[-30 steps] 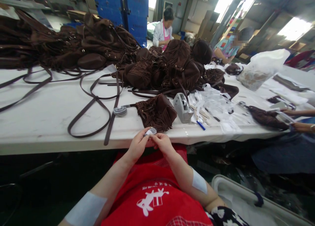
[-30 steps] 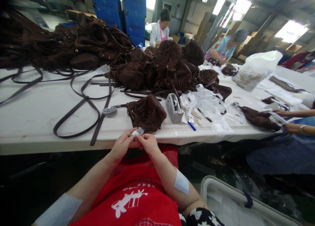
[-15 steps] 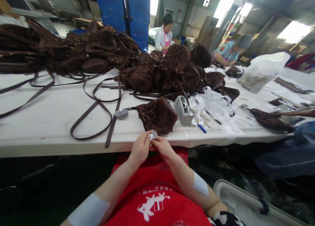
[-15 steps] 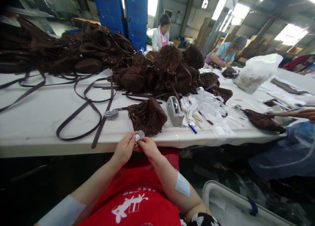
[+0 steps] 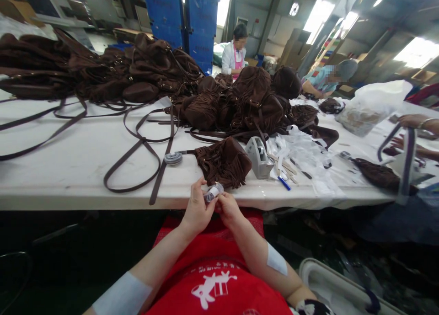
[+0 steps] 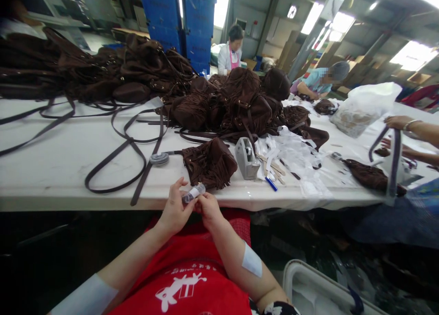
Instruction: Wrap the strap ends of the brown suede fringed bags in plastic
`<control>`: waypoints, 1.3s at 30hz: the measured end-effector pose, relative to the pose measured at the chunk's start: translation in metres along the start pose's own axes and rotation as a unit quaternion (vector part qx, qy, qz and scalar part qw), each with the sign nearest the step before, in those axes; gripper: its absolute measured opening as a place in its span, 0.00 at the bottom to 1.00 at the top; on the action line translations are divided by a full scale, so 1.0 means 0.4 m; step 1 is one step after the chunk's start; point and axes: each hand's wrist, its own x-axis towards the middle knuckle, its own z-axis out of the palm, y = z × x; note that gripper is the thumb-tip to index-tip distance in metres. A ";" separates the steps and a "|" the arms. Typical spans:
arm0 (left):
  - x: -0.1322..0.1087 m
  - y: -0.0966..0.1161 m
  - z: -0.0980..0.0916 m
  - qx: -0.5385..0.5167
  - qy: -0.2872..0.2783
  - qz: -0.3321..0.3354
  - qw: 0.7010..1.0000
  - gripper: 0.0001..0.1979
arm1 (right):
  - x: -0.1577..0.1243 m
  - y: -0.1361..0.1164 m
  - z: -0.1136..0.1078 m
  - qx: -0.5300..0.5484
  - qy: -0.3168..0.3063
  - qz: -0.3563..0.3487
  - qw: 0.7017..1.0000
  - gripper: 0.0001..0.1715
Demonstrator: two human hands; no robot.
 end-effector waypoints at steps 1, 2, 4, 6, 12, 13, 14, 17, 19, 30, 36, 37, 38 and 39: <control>-0.003 -0.003 0.000 -0.004 -0.003 0.000 1.000 0.34 | -0.006 -0.005 -0.005 0.019 -0.022 0.017 0.999 0.10; -0.005 -0.006 -0.001 -0.001 -0.010 0.001 1.000 0.34 | -0.014 -0.012 -0.009 0.038 -0.048 0.040 0.997 0.10; -0.009 -0.011 0.000 0.015 -0.021 0.005 1.000 0.32 | -0.029 -0.027 -0.019 0.073 -0.106 0.093 0.987 0.10; -0.012 -0.015 0.004 0.024 -0.028 0.003 0.999 0.30 | -0.040 -0.038 -0.027 0.102 -0.145 0.131 0.975 0.12; -0.003 -0.026 0.007 -0.065 -0.032 -0.036 0.997 0.28 | -0.051 -0.038 -0.029 0.164 -0.175 0.143 0.960 0.11; 0.003 -0.030 0.002 -0.097 -0.025 -0.062 0.993 0.28 | -0.051 -0.038 -0.027 0.146 -0.179 0.147 0.962 0.08; 0.011 -0.034 -0.004 -0.138 -0.016 -0.101 0.985 0.28 | -0.051 -0.038 -0.024 0.114 -0.178 0.146 0.966 0.07; 0.035 -0.048 -0.031 -0.296 -0.003 -0.241 0.924 0.27 | -0.047 -0.045 -0.025 -0.044 -0.124 0.077 0.988 0.16; 0.048 -0.055 -0.049 -0.377 -0.022 -0.292 0.879 0.26 | -0.043 -0.052 -0.035 -0.150 -0.056 -0.011 0.987 0.20; 0.013 -0.071 -0.094 0.128 -0.103 0.066 0.984 0.22 | -0.014 -0.041 -0.071 -0.323 -0.059 0.031 0.944 0.35; -0.040 -0.122 -0.122 0.117 -0.004 0.009 0.993 0.22 | -0.023 -0.008 -0.075 -0.313 -0.048 0.053 0.947 0.37; -0.035 -0.134 -0.133 0.112 0.002 -0.001 0.994 0.21 | -0.024 -0.009 -0.078 -0.317 -0.045 0.052 0.946 0.37; -0.023 -0.148 -0.145 0.115 0.013 -0.008 0.993 0.20 | -0.023 -0.010 -0.082 -0.322 -0.040 0.050 0.945 0.36; -0.004 -0.164 -0.160 0.124 0.032 -0.017 0.992 0.20 | -0.022 -0.012 -0.087 -0.326 -0.034 0.046 0.944 0.35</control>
